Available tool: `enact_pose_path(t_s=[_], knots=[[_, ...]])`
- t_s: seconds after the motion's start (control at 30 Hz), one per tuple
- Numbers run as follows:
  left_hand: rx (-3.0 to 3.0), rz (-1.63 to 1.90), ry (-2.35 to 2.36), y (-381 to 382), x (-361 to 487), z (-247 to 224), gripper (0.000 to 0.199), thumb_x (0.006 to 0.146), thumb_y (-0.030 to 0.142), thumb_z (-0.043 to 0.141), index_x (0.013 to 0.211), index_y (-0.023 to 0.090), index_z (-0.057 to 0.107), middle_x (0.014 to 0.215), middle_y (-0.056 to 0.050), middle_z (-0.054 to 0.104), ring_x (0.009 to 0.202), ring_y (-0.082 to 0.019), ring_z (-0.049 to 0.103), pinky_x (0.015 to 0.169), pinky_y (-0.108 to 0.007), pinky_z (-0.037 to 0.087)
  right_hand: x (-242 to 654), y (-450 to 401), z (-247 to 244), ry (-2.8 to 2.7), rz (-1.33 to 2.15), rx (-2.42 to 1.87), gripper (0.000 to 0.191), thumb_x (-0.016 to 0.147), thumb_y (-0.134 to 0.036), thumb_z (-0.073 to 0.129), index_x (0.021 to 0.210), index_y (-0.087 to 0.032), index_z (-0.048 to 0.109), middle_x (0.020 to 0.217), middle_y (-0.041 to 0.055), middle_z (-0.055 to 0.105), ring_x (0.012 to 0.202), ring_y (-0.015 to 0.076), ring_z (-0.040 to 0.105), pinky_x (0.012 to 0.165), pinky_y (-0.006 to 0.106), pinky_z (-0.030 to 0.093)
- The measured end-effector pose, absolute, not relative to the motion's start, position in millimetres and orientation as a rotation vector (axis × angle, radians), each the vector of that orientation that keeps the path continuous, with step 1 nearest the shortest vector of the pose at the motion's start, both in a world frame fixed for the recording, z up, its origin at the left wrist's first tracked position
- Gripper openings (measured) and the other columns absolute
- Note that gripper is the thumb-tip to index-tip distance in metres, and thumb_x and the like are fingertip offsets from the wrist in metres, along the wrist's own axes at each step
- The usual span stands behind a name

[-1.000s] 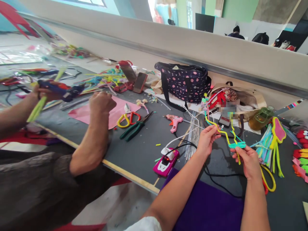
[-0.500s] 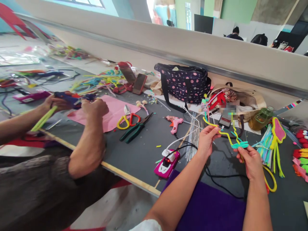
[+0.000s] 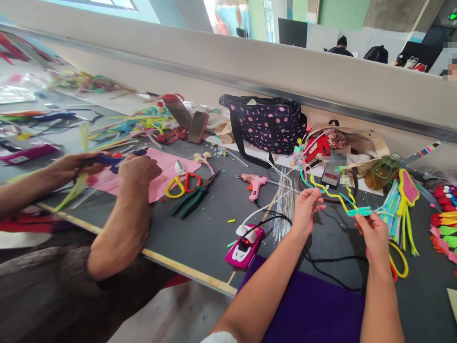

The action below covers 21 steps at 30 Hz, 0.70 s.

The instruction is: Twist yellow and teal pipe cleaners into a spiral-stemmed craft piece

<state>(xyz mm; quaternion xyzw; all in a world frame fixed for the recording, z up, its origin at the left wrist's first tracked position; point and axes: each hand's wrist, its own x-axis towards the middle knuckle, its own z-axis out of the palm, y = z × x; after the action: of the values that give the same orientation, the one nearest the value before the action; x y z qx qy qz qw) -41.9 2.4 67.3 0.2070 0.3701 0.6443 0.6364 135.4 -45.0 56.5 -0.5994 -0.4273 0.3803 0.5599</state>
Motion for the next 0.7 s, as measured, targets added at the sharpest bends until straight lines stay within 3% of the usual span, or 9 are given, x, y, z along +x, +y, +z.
enact_pose_path(t_s=[0.1, 0.2, 0.3, 0.53, 0.7], knots=[[0.604, 1.72, 0.962, -3, -42, 73, 0.031, 0.069, 0.041, 0.078, 0.076, 0.018, 0.059, 0.067, 0.005, 0.053, 0.054, -0.006, 0.045, 0.052, -0.018, 0.039, 141, -46, 56, -1.095, 0.808, -1.435, 0.02, 0.072, -0.039, 0.07, 0.078, -0.02, 0.066, 0.068, -0.0012, 0.066, 0.065, 0.015, 0.056, 0.064, 0.026, 0.044], [0.874, 1.846, 1.078, -6, -50, 83, 0.02, 0.075, 0.038, 0.073, 0.08, 0.02, 0.067, 0.076, 0.0, 0.058, 0.07, -0.011, 0.052, 0.067, -0.021, 0.041, 148, -50, 60, -1.197, 0.87, -1.427, 0.02, 0.072, -0.039, 0.07, 0.079, -0.02, 0.068, 0.073, 0.0001, 0.067, 0.071, 0.0175, 0.058, 0.068, 0.028, 0.045], [1.083, 1.742, 1.148, -4, -61, 88, 0.015, 0.073, 0.036, 0.075, 0.078, 0.022, 0.074, 0.084, -0.004, 0.064, 0.084, -0.018, 0.055, 0.074, -0.024, 0.041, 154, -57, 68, -1.243, 0.88, -1.458, 0.021, 0.072, -0.04, 0.07, 0.077, -0.02, 0.068, 0.072, 0.0008, 0.067, 0.07, 0.0182, 0.057, 0.067, 0.028, 0.044], [1.074, 1.447, 0.976, 4, -66, 81, 0.027, 0.073, 0.045, 0.073, 0.074, 0.018, 0.075, 0.074, -0.004, 0.068, 0.075, -0.017, 0.057, 0.073, -0.026, 0.041, 153, -62, 78, -1.263, 0.975, -1.506, 0.024, 0.069, -0.043, 0.071, 0.075, -0.02, 0.068, 0.072, 0.0023, 0.069, 0.07, 0.0204, 0.058, 0.068, 0.03, 0.044], [1.023, 1.401, 0.948, 3, -69, 85, 0.026, 0.07, 0.042, 0.075, 0.069, 0.017, 0.074, 0.071, -0.004, 0.069, 0.071, -0.015, 0.057, 0.073, -0.025, 0.041, 154, -61, 76, -1.276, 1.01, -1.508, 0.023, 0.07, -0.043, 0.069, 0.066, -0.021, 0.065, 0.064, 0.0008, 0.065, 0.067, 0.0191, 0.057, 0.065, 0.029, 0.042]])
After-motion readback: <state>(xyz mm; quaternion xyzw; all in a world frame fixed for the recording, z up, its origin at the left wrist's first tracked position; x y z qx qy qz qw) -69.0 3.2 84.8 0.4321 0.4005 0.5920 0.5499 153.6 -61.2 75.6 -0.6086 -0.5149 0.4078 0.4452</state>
